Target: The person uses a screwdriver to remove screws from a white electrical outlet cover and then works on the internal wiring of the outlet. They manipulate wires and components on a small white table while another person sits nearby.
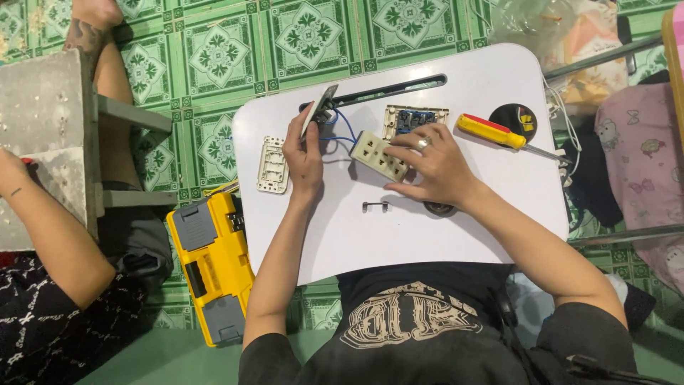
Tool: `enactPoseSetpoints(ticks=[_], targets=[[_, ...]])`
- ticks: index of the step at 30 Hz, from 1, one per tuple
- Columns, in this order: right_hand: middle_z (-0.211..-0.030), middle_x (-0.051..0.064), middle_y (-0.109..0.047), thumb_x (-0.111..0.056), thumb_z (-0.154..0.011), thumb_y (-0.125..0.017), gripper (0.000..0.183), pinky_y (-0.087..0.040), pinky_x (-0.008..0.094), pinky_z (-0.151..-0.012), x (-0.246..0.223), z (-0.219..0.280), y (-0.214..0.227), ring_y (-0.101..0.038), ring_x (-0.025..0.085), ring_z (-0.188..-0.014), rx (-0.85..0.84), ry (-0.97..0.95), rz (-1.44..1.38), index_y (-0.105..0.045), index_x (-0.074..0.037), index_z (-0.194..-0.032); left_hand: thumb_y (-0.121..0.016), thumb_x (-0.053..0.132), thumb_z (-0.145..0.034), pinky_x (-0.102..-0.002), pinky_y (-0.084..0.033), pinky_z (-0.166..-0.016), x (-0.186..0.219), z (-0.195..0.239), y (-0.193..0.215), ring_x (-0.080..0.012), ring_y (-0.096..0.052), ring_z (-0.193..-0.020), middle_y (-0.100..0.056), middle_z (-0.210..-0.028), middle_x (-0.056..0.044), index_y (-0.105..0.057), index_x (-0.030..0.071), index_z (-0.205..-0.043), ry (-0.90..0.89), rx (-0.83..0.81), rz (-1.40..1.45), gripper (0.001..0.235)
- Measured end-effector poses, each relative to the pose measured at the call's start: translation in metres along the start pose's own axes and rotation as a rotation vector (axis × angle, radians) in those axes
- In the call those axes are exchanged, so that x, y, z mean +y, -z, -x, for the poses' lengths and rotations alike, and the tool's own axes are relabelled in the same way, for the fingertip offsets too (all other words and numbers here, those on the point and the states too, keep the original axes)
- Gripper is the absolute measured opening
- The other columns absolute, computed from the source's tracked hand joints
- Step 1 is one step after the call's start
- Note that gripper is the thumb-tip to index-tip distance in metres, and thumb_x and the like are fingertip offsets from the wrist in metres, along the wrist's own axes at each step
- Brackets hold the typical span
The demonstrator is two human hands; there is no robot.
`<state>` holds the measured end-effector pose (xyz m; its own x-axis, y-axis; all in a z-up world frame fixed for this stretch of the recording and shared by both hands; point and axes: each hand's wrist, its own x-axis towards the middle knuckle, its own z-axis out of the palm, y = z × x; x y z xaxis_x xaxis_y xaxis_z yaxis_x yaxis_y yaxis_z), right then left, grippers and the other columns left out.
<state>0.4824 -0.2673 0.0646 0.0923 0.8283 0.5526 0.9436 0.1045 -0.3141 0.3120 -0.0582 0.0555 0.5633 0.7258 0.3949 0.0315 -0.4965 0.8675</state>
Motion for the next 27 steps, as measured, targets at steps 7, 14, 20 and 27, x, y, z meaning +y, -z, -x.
enactPoseSetpoints(ticks=[7, 14, 20, 27], targets=[[-0.100, 0.005, -0.070, -0.048, -0.080, -0.080, 0.059, -0.043, 0.039, -0.089, -0.003, 0.006, -0.009, -0.060, 0.022, -0.093, -0.015, -0.015, 0.091, -0.067, -0.015, -0.127, -0.047, 0.027, -0.111, -0.038, -0.052, -0.094, -0.004, 0.004, -0.005, -0.0236, -0.067, -0.106, -0.070, -0.114, -0.006, -0.066, 0.016, -0.135, -0.066, -0.057, -0.104, 0.032], [-0.097, 0.004, -0.068, -0.052, -0.081, -0.077, 0.050, -0.041, 0.040, -0.088, -0.006, 0.004, -0.006, -0.057, 0.022, -0.094, -0.067, -0.039, 0.129, -0.073, -0.016, -0.115, -0.057, 0.029, -0.105, -0.042, -0.047, -0.098, -0.002, 0.003, -0.008, -0.0250, -0.060, -0.113, -0.065, -0.120, -0.007, -0.066, 0.016, -0.133, -0.195, -0.147, -0.433, 0.031], [-0.105, 0.006, -0.068, -0.048, -0.085, -0.076, 0.042, -0.042, 0.043, -0.090, 0.016, 0.009, 0.009, -0.056, 0.027, -0.102, 0.091, -0.069, 0.099, -0.077, -0.017, -0.113, -0.062, 0.038, -0.099, -0.047, -0.042, -0.099, 0.002, -0.006, 0.025, -0.0274, -0.055, -0.116, -0.060, -0.120, -0.008, -0.068, 0.016, -0.127, -0.182, -0.067, -0.713, 0.036], [-0.104, 0.006, -0.063, -0.015, -0.082, -0.074, 0.027, -0.038, 0.038, -0.092, 0.050, 0.017, 0.053, -0.049, 0.025, -0.109, 0.010, -0.426, 0.428, -0.079, -0.013, -0.108, -0.092, 0.039, -0.073, -0.066, -0.055, -0.078, 0.021, -0.010, 0.072, -0.0418, -0.057, -0.112, -0.056, -0.119, -0.021, -0.059, 0.004, -0.139, 0.457, -0.304, -1.001, 0.082]])
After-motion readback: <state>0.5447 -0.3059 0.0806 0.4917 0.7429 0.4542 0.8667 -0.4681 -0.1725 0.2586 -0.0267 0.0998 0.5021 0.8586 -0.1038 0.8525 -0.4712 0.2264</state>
